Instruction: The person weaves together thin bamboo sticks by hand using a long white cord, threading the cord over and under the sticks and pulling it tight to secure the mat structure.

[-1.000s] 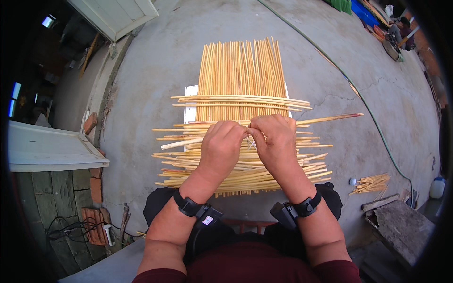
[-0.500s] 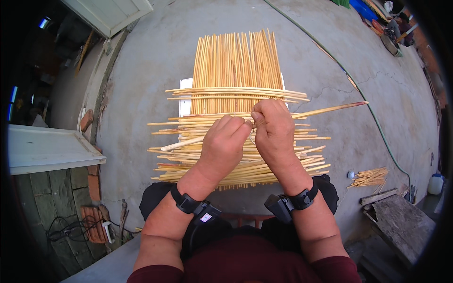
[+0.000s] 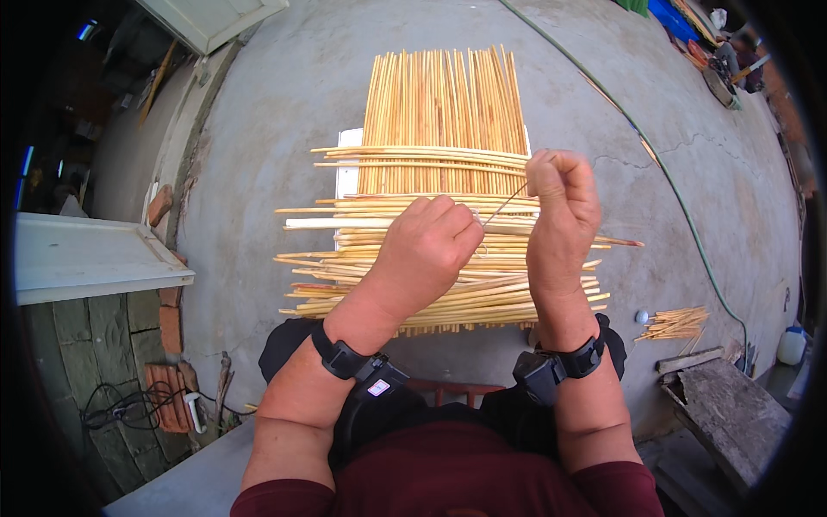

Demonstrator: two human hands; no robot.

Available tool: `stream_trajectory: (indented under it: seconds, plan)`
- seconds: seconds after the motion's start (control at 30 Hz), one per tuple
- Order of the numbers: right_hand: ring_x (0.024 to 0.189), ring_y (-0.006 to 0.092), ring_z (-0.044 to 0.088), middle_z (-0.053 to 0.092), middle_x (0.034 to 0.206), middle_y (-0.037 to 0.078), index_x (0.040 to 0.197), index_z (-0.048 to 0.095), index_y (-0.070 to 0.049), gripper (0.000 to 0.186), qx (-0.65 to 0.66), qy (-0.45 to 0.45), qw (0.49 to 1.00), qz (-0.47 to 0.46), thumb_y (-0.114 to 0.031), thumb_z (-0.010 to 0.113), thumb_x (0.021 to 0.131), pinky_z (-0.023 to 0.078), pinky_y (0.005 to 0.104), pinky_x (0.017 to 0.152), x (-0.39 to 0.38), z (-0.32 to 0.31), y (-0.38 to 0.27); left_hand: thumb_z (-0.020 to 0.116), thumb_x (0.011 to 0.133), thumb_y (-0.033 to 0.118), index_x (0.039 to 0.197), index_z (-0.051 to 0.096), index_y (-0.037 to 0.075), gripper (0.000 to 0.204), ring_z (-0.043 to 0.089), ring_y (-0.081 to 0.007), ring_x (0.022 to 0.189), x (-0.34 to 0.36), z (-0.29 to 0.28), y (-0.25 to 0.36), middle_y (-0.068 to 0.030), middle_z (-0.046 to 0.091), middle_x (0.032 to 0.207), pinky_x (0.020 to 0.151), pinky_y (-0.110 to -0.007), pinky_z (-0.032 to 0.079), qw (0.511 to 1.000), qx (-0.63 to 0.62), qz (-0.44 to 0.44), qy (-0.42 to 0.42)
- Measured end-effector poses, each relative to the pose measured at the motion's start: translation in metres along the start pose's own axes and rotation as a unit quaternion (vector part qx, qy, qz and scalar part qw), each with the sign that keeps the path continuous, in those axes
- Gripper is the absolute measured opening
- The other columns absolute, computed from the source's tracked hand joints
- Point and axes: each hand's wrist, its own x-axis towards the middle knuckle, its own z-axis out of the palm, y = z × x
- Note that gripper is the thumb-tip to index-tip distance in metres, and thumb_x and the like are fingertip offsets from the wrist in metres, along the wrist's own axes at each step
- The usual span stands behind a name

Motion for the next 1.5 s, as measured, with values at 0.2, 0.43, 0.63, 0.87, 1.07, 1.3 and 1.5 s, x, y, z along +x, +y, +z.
stream_trajectory:
  seconds: [0.2,0.43,0.63,0.87,1.07,1.3,1.5]
  plan:
    - [0.058,0.0116,0.054,0.060,0.080,0.010,0.098,0.050,-0.005,0.008,0.265,0.060,0.954,0.129,-0.011,0.047,0.103,0.043,0.0223,0.051,0.018,-0.015,-0.021,0.066,0.076,-0.002,0.087,0.065,0.004,0.013,0.062,-0.0283,0.078,-0.008,0.011,-0.025,-0.0091,0.062,0.082,0.068,-0.039,0.050,0.994,0.017,-0.105,0.024]
    - [0.051,0.0078,0.054,0.058,0.069,0.008,0.098,0.055,-0.005,0.013,0.428,-0.446,0.708,0.340,-0.017,0.052,0.102,0.031,0.0178,0.040,-0.009,-0.039,-0.028,0.063,0.082,0.002,0.087,0.066,0.005,0.007,0.062,-0.0303,0.077,-0.012,0.018,-0.046,-0.0103,0.059,0.077,0.067,-0.043,0.049,0.964,0.049,-0.251,0.065]
    - [0.055,0.0042,0.047,0.059,0.071,0.003,0.097,0.057,-0.006,0.015,0.247,-0.222,0.846,0.418,-0.021,0.056,0.102,0.031,0.0185,0.046,-0.008,-0.030,-0.005,0.070,0.082,0.003,0.094,0.068,0.007,0.012,0.064,-0.0300,0.083,-0.004,0.015,-0.034,-0.0089,0.063,0.087,0.069,-0.041,0.051,0.958,0.028,-0.280,0.061]
    - [0.062,0.0019,0.043,0.058,0.072,-0.002,0.109,0.060,-0.003,0.022,0.001,-0.182,0.921,0.344,-0.015,0.069,0.093,0.035,0.0213,0.053,-0.030,-0.001,0.024,0.070,0.079,-0.002,0.093,0.066,0.003,0.015,0.063,-0.0299,0.082,0.003,0.005,-0.013,-0.0107,0.062,0.086,0.069,-0.039,0.052,0.974,0.028,-0.200,0.102]
    - [0.062,0.0023,0.041,0.053,0.068,-0.005,0.089,0.065,-0.002,0.009,0.059,-0.190,0.909,0.365,-0.010,0.064,0.094,0.034,0.0214,0.054,-0.035,0.013,0.031,0.069,0.078,-0.004,0.094,0.067,0.003,0.018,0.063,-0.0294,0.081,-0.006,0.005,-0.009,-0.0110,0.062,0.086,0.068,-0.038,0.052,0.978,-0.009,-0.182,0.102]
    - [0.061,0.0034,0.038,0.045,0.065,-0.006,0.076,0.057,-0.004,0.022,0.078,-0.330,0.850,0.402,-0.014,0.059,0.095,0.033,0.0233,0.055,-0.046,0.005,0.020,0.069,0.079,-0.005,0.094,0.070,0.003,0.017,0.064,-0.0280,0.080,-0.021,0.036,-0.059,-0.0111,0.064,0.085,0.069,-0.035,0.052,0.964,-0.067,-0.248,0.075]
    - [0.061,0.0021,0.035,0.041,0.065,-0.009,0.073,0.055,-0.007,0.021,0.080,-0.426,0.796,0.422,-0.012,0.055,0.093,0.030,0.0228,0.055,-0.065,0.005,0.013,0.070,0.081,-0.001,0.091,0.072,0.002,0.010,0.064,-0.0265,0.080,-0.033,0.074,-0.100,-0.0116,0.066,0.085,0.072,-0.034,0.051,0.945,-0.102,-0.310,0.014]
